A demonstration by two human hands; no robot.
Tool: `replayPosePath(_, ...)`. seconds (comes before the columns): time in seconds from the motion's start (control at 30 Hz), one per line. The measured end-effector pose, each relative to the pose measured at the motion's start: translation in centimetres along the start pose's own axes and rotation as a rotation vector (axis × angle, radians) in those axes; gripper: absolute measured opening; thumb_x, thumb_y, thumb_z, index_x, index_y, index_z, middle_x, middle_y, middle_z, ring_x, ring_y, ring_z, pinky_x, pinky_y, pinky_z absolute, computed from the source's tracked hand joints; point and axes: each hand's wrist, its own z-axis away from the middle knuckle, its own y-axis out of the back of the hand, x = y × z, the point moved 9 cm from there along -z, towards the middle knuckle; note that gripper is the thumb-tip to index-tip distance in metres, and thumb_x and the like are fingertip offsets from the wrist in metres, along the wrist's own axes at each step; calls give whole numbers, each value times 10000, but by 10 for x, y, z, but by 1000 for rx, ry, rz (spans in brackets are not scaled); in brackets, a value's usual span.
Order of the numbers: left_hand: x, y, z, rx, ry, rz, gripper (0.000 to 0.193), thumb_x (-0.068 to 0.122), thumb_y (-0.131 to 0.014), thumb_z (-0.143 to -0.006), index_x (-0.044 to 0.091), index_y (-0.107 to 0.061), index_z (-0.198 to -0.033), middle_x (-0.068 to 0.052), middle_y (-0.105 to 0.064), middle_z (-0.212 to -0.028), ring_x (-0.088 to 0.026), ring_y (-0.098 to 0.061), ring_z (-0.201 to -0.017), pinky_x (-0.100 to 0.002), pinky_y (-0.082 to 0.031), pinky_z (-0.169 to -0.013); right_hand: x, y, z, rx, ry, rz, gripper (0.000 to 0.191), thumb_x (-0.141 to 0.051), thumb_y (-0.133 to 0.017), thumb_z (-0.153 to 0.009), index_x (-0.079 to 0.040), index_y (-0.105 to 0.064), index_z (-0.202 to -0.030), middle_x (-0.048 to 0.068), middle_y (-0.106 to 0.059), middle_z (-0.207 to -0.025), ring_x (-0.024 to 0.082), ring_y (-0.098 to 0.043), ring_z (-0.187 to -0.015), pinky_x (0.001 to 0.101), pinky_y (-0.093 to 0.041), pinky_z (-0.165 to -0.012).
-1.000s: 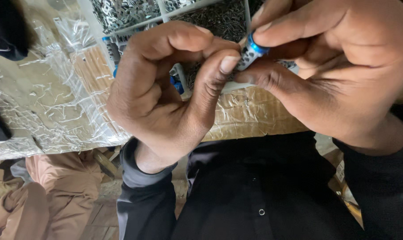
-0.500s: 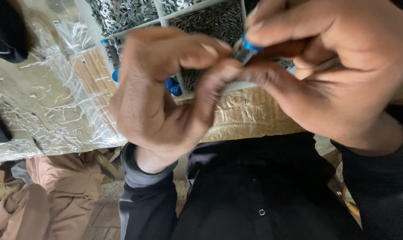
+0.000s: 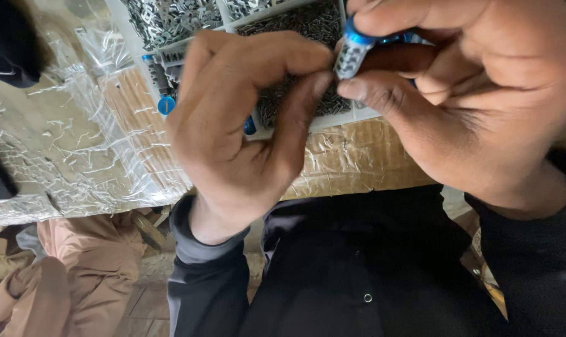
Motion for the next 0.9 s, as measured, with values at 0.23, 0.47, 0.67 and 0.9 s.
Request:
replayPosePath(0.23, 9, -9, -2, -132, -84, -437, 190, 157, -873, -1000, 84, -734, -1106, -12, -708, -1083, -239, -554, -982, -402, -421, -831, -3, 2, 1, 44, 33, 71, 230, 159, -755, -915, 116, -540, -984, 318, -603, -1229, 345, -723, -1104, 405, -695, -930)
replayPosePath(0.47, -5, 2, 15, -78, 51, -64, 127, 114, -842, -1106, 97, -720, -1138, -3, -719, -1106, -168, -578, -987, -306, -453, -812, -1, 0, 5, 1, 33, 53, 267, 136, -743, -917, 161, -504, -1034, 325, -592, -1261, 373, -708, -1141, 410, -683, -945)
replayPosePath(0.67, -18, 0, 22, -12, 236, 352, 252, 11, -774, -1156, 13, -593, -1332, -94, -740, -1117, -88, -765, -994, -217, -632, -859, -1, -1, 4, -19, 108, 52, 322, 128, -739, -923, 154, -510, -1148, 333, -591, -1253, 371, -708, -1126, 394, -684, -916)
replayPosePath(0.9, -16, -1, 23, 72, 194, 445, 220, -56, -764, -998, -69, -573, -1107, -166, -713, -1009, -198, -785, -944, -239, -665, -786, 5, -4, 7, -18, 40, -23, 354, 140, -734, -885, 181, -500, -1147, 348, -611, -1196, 336, -752, -1027, 348, -689, -843)
